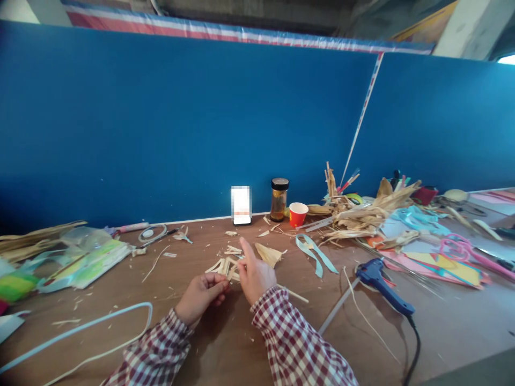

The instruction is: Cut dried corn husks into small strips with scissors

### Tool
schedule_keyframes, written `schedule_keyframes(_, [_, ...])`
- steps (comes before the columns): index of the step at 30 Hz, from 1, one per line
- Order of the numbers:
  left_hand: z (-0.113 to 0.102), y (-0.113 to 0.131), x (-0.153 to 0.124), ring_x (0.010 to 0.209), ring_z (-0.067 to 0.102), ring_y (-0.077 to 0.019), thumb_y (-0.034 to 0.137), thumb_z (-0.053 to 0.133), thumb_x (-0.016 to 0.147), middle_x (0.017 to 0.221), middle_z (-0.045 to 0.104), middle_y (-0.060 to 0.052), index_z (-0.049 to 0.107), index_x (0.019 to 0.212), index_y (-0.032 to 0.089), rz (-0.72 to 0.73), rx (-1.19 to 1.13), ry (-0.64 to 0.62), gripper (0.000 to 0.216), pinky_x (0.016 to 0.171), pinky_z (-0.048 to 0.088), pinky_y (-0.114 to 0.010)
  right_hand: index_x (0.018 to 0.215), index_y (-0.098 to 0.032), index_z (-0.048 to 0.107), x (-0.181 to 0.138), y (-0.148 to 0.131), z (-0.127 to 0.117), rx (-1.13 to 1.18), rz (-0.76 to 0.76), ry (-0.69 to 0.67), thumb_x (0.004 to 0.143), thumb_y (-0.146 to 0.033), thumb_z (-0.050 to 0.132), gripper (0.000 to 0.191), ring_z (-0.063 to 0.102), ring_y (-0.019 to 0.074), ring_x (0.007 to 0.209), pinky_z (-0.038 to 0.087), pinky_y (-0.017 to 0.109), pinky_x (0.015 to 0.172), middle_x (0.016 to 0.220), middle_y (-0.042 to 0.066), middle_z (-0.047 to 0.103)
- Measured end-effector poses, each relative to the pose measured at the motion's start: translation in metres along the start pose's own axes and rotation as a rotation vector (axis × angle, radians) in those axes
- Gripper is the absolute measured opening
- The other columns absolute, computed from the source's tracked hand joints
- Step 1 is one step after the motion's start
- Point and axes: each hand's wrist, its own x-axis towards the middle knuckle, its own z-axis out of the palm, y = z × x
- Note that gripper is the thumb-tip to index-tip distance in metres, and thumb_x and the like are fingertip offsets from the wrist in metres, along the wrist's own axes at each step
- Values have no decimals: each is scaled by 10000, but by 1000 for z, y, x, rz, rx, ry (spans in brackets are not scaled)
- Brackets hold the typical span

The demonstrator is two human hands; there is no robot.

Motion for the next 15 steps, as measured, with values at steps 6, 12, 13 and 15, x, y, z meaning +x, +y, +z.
schedule_keyframes(6, [-1, -2, 2, 453, 527, -89, 384, 718, 545, 584, 622, -2, 605, 688, 135, -14, -62, 41, 309, 448, 415, -207, 1387, -253, 160, 8, 11, -4, 217, 67, 80, 817, -222, 476, 653, 636, 135, 679, 508, 273, 655, 975, 31, 671])
schedule_keyframes(12, [-1, 0, 3, 431, 504, -76, 350, 695, 572, 524, 581, 23, 580, 649, 130, 36, -32, 48, 260, 442, 397, -193, 1377, -247, 182, -3, -8, 6, 466, -18, -150, 766, -166, 526, 707, 562, 80, 505, 515, 247, 569, 1056, 77, 633])
schedule_keyframes(13, [1, 0, 2, 434, 505, -78, 346, 696, 568, 527, 583, 19, 578, 642, 128, 35, -21, 40, 258, 443, 397, -194, 1374, -246, 198, -4, -9, 7, 446, -25, -169, 759, -158, 533, 706, 563, 85, 502, 513, 250, 567, 1014, 66, 649])
schedule_keyframes(15, [3, 0, 1, 446, 513, -84, 357, 699, 563, 545, 595, 5, 577, 635, 125, 30, -15, 28, 271, 452, 406, -204, 1374, -243, 208, -6, -12, 7, 419, -40, -194, 755, -147, 538, 708, 593, 108, 553, 513, 258, 595, 926, 41, 672])
